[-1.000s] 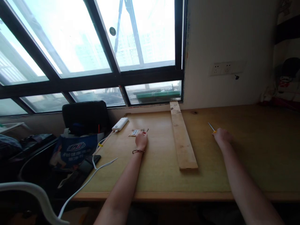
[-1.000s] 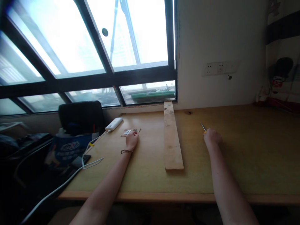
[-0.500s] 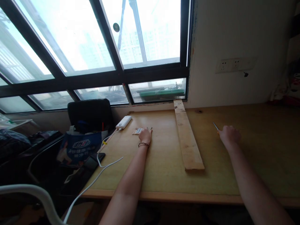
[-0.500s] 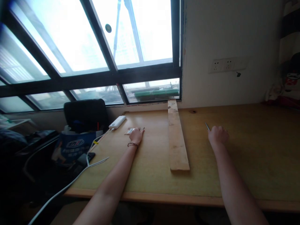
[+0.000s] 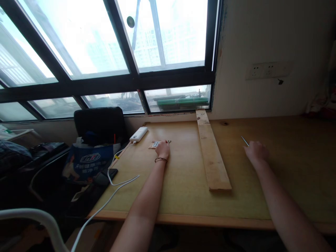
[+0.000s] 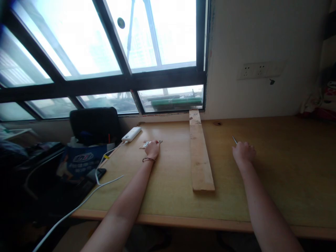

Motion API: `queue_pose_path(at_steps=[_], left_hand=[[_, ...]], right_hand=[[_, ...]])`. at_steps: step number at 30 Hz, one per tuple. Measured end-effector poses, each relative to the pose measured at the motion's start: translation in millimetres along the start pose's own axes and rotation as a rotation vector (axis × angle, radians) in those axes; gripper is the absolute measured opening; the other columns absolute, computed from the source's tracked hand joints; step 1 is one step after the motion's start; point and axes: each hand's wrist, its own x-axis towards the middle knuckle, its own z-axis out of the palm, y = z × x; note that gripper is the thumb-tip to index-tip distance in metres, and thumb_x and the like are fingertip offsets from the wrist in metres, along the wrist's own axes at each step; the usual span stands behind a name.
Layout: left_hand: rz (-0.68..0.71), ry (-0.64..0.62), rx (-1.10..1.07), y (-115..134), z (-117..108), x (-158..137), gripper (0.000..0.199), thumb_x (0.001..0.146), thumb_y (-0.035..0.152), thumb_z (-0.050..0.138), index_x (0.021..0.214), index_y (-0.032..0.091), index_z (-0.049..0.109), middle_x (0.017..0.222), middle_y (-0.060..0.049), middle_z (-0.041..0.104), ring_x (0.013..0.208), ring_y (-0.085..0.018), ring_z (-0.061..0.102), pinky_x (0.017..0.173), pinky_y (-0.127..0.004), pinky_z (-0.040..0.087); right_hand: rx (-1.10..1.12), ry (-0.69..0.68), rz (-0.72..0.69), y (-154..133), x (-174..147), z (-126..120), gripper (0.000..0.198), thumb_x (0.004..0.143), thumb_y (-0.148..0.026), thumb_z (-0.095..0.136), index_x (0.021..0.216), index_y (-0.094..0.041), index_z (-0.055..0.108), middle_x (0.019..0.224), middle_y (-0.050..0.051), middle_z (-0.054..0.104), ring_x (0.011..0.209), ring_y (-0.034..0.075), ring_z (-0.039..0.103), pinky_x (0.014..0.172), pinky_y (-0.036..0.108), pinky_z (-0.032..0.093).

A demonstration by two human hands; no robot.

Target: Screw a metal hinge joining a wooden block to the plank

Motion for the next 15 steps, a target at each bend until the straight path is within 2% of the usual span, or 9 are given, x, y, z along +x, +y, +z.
queue_pose_path(at_steps=[6, 15], left_hand=[[0.037, -0.002, 0.021, 0.9, 2.0, 0.1, 0.032, 0.085, 0.032, 0.038, 0.097, 0.019, 0.064, 0.095, -0.013, 0.065, 0.087, -0.024, 0.060, 0.069, -0.031, 0.044], [0.123, -0.030, 0.122, 1.2, 6.4, 0.3, 0.036, 0.086, 0.030, 0.036, 0.097, 0.010, 0.063, 0.096, -0.017, 0.064, 0.091, -0.025, 0.060, 0.072, -0.031, 0.044]], right_hand=[[0.050, -0.033, -0.007, 2.3, -1.0, 3.8, 0.036, 0.073, -0.039, 0.057, 0.092, -0.010, 0.066, 0.089, 0.019, 0.061, 0.085, 0.033, 0.059, 0.064, 0.041, 0.047], [0.066, -0.087, 0.028, 3.8, 2.0, 5.8, 0.035, 0.073, -0.037, 0.058, 0.095, -0.011, 0.066, 0.092, 0.019, 0.061, 0.089, 0.033, 0.059, 0.067, 0.042, 0.047]])
